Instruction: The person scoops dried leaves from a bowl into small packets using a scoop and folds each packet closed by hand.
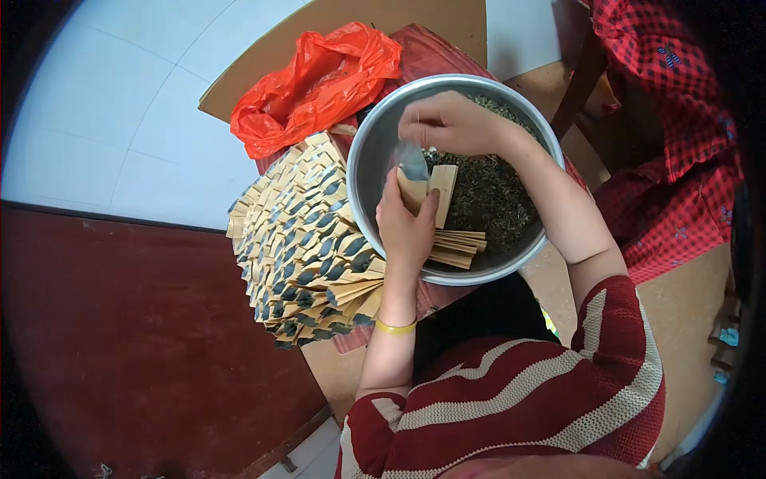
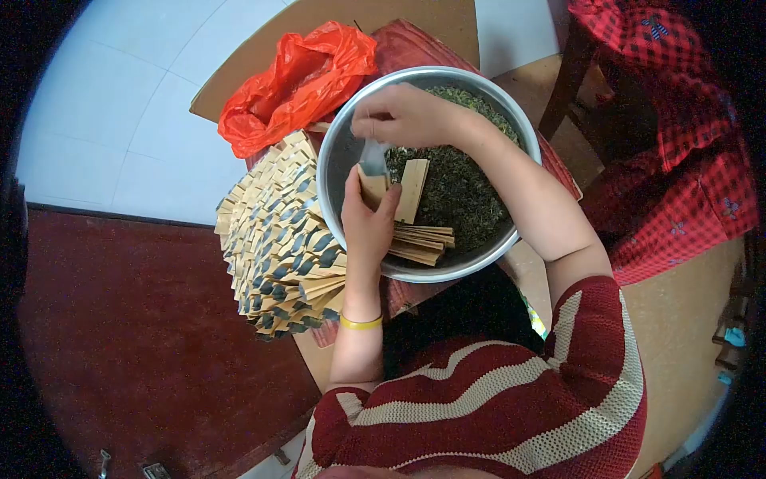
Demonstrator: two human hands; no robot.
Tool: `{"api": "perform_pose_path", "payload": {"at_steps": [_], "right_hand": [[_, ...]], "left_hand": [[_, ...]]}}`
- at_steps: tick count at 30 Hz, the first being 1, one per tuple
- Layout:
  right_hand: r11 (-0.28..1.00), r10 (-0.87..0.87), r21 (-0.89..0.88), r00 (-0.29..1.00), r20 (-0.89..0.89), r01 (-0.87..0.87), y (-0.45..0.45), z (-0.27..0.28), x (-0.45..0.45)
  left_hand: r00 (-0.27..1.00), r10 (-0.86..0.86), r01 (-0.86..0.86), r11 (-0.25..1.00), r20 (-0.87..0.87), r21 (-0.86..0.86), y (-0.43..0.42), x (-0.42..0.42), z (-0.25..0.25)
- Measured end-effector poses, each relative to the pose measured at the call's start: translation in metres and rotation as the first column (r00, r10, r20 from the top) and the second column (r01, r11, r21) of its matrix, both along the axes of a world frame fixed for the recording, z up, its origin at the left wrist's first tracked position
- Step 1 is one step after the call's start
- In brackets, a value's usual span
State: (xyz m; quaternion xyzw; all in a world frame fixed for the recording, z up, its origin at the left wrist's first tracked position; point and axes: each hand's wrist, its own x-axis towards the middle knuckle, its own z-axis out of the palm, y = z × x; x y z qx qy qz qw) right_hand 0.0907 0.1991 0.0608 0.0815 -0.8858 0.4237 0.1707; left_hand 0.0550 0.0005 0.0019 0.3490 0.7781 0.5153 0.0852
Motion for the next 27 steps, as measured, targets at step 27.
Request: {"api": "perform_pose_path", "payload": {"at_steps": [27], "right_hand": [[0.951,-0.181,0.291,0.953,0.243,0.107,0.008,-0.027,-0.011]], "left_hand": [[0.896,-0.113,-0.003,0.965,0.429,0.262,-0.002,-0.011,-0.013]]}}
